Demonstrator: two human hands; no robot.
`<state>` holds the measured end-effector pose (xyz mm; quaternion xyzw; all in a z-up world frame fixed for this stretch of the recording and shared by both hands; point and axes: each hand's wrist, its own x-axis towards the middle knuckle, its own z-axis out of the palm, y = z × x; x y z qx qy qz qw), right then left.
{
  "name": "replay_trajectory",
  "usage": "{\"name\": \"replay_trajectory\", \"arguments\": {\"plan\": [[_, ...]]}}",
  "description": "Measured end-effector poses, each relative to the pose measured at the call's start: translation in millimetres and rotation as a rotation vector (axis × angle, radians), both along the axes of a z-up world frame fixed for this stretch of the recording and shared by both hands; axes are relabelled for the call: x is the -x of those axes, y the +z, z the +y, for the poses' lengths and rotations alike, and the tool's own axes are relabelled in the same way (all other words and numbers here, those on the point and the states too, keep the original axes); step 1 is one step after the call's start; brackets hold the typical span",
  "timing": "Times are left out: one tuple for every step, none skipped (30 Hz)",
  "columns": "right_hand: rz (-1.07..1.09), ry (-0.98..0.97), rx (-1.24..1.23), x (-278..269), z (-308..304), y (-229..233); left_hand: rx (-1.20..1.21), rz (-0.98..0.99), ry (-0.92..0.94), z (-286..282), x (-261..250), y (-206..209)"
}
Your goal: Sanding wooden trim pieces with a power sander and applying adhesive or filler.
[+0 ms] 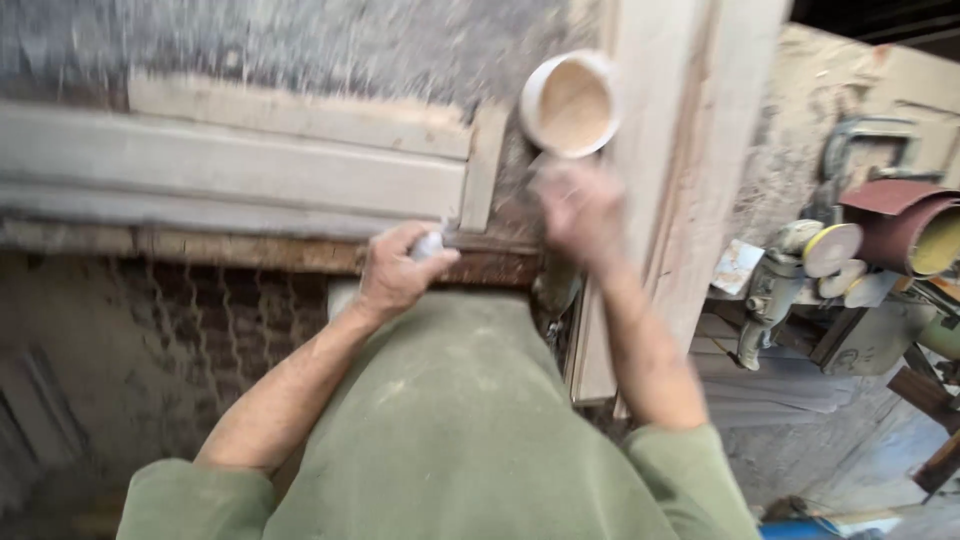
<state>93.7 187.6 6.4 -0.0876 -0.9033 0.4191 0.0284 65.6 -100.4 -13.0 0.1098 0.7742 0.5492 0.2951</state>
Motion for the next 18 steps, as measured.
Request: {"name": "replay_trajectory", "arguments": {"plan": [[0.024, 0.016, -0.367, 8, 20, -21, 0.129, -0.051, 0.146, -15, -11, -5], [0.008, 0.042, -0.346, 19, 31, -39, 0.151, -0.071, 0.168, -27, -18, 4], [-0.117, 0.139, -0.505, 33, 45, -55, 0.133, -0.087, 0.152, -34, -18, 10], [-0.240, 0.239, -0.665, 48, 60, -71, 0.115, -0.102, 0.137, -41, -18, 18], [-0.246, 0.249, -0.662, 51, 65, -86, 0.118, -0.111, 0.143, -48, -22, 11], [-0.327, 0.342, -0.805, 54, 71, -100, 0.121, -0.068, 0.137, -55, -25, 5], [-0.407, 0.434, -0.947, 56, 76, -114, 0.125, -0.024, 0.127, -63, -29, 0], [-0.411, 0.442, -0.945, 52, 75, -112, 0.127, -0.032, 0.130, -65, -29, 4], [-0.422, 0.446, -0.921, 52, 75, -110, 0.103, -0.036, 0.144, -67, -26, 7], [-0.432, 0.449, -0.898, 53, 75, -108, 0.078, -0.040, 0.158, -69, -23, 11], [-0.427, 0.455, -0.896, 52, 72, -103, 0.082, -0.039, 0.164, -70, -23, 11], [-0.338, 0.409, -0.909, 51, 70, -98, 0.099, -0.007, 0.184, -70, -23, 11], [-0.250, 0.358, -0.920, 49, 67, -93, 0.116, 0.026, 0.200, -71, -21, 11], [-0.246, 0.359, -0.918, 50, 72, -103, 0.119, 0.029, 0.203, -69, -18, 13], [-0.247, 0.394, -0.945, 47, 76, -113, 0.116, 0.086, 0.186, -68, -17, 15], [-0.247, 0.429, -0.973, 44, 81, -124, 0.112, 0.143, 0.169, -66, -15, 18], [-0.258, 0.419, -0.971, 42, 75, -116, 0.111, 0.139, 0.156, -66, -14, 21], [-0.175, 0.357, -0.919, 41, 70, -107, 0.103, 0.142, 0.158, -64, -13, 25]]}}
